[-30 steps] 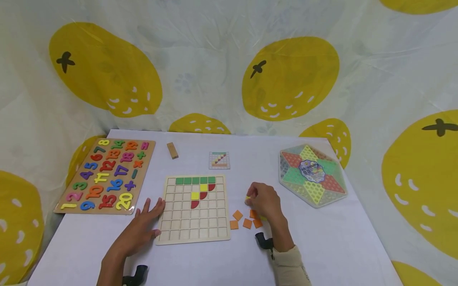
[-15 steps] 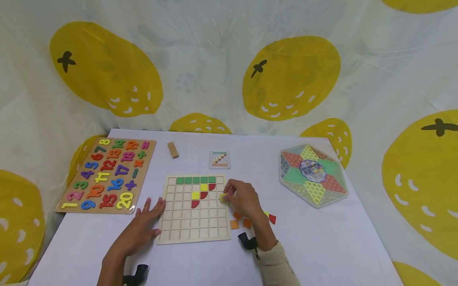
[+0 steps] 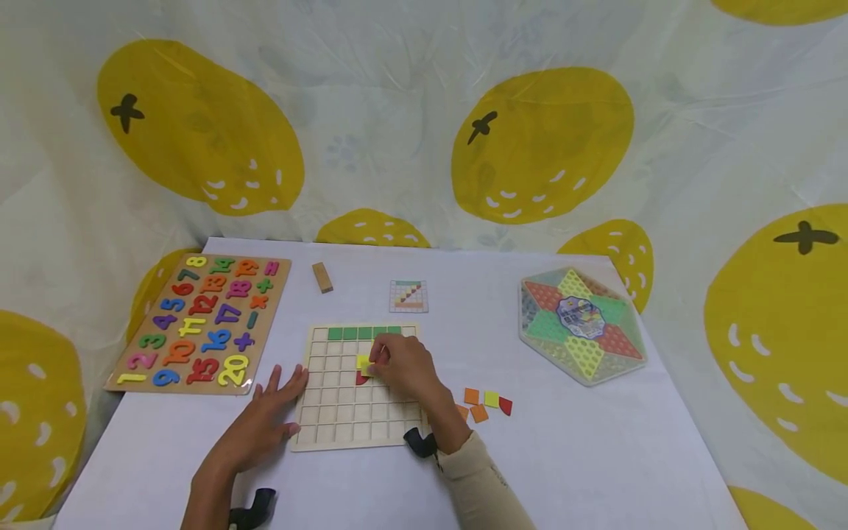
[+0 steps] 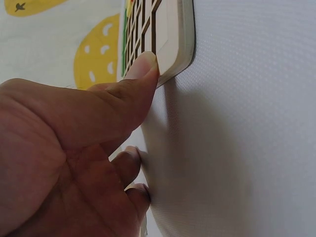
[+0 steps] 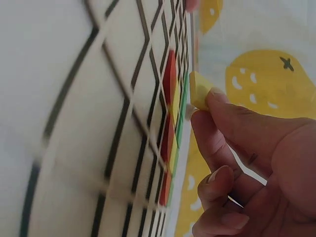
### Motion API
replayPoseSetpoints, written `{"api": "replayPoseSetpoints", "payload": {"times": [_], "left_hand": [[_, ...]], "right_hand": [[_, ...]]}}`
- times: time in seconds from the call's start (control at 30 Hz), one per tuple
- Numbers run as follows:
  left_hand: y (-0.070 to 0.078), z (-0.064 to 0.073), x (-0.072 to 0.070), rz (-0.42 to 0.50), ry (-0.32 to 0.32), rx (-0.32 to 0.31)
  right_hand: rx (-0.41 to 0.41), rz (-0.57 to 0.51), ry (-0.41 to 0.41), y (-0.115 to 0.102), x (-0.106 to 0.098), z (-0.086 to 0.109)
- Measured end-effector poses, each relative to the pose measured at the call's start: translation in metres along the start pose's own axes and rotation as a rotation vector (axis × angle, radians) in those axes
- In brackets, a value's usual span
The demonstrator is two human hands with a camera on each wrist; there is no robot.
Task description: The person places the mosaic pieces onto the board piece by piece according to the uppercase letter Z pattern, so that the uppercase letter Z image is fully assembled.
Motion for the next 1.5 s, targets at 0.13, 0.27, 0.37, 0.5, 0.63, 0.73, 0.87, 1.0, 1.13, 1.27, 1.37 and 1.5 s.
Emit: {"api": "replayPoseSetpoints", "payload": {"times": [0.13, 0.27, 0.37, 0.5, 0.63, 0.73, 0.87, 1.0, 1.13, 1.27, 1.37, 1.5], "left_hand": [[0.0, 0.0, 0.0, -0.001, 0.004, 0.003], [0.0, 0.0, 0.0, 0.014, 0.002, -0.001], [0.0, 0.0, 0.0, 0.017, 0.004, 0.0], [0.0, 0.001, -0.001, 0.008, 0.011, 0.006], [0.0, 0.001, -0.002, 0.004, 0.016, 0.01], [-0.001, 0.0, -0.002, 0.008, 0.017, 0.012], [-0.001, 0.0, -0.002, 0.009, 0.015, 0.01], [-0.001, 0.0, -0.001, 0.0, 0.011, 0.008], [-0.001, 0.0, -0.001, 0.001, 0.005, 0.003], [-0.001, 0.001, -0.001, 0.011, 0.011, 0.008], [-0.001, 0.001, -0.002, 0.014, 0.014, 0.016], [0.0, 0.0, -0.002, 0.017, 0.013, 0.016]], "right_hand": [[-0.038, 0.014, -0.026, -0.01, 0.014, -0.007], [-0.058, 0.037, -0.037, -0.017, 0.026, -0.011], [-0.058, 0.056, -0.035, -0.021, 0.031, -0.012], [-0.048, 0.076, -0.042, -0.027, 0.034, -0.011], [-0.027, 0.102, -0.062, -0.029, 0.036, -0.011], [-0.01, 0.121, -0.076, -0.029, 0.037, -0.011], [-0.018, 0.124, -0.087, -0.028, 0.035, -0.009], [-0.044, 0.059, -0.092, -0.024, 0.023, -0.006], [-0.034, -0.02, -0.077, -0.018, 0.004, 0.001], [-0.019, -0.05, -0.05, -0.011, -0.018, 0.011], [0.004, -0.071, -0.02, 0.0, -0.034, 0.019], [0.085, -0.086, 0.017, 0.019, -0.053, 0.03]]}}
Point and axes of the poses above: each hand's wrist, its own z-axis away from the middle knuckle, its own x-axis out of the palm, y = z × x, the point moved 7 cm from there along -z, towards the middle knuckle, and after that the axes turned 5 degrees about x, right-handed, at the moved point
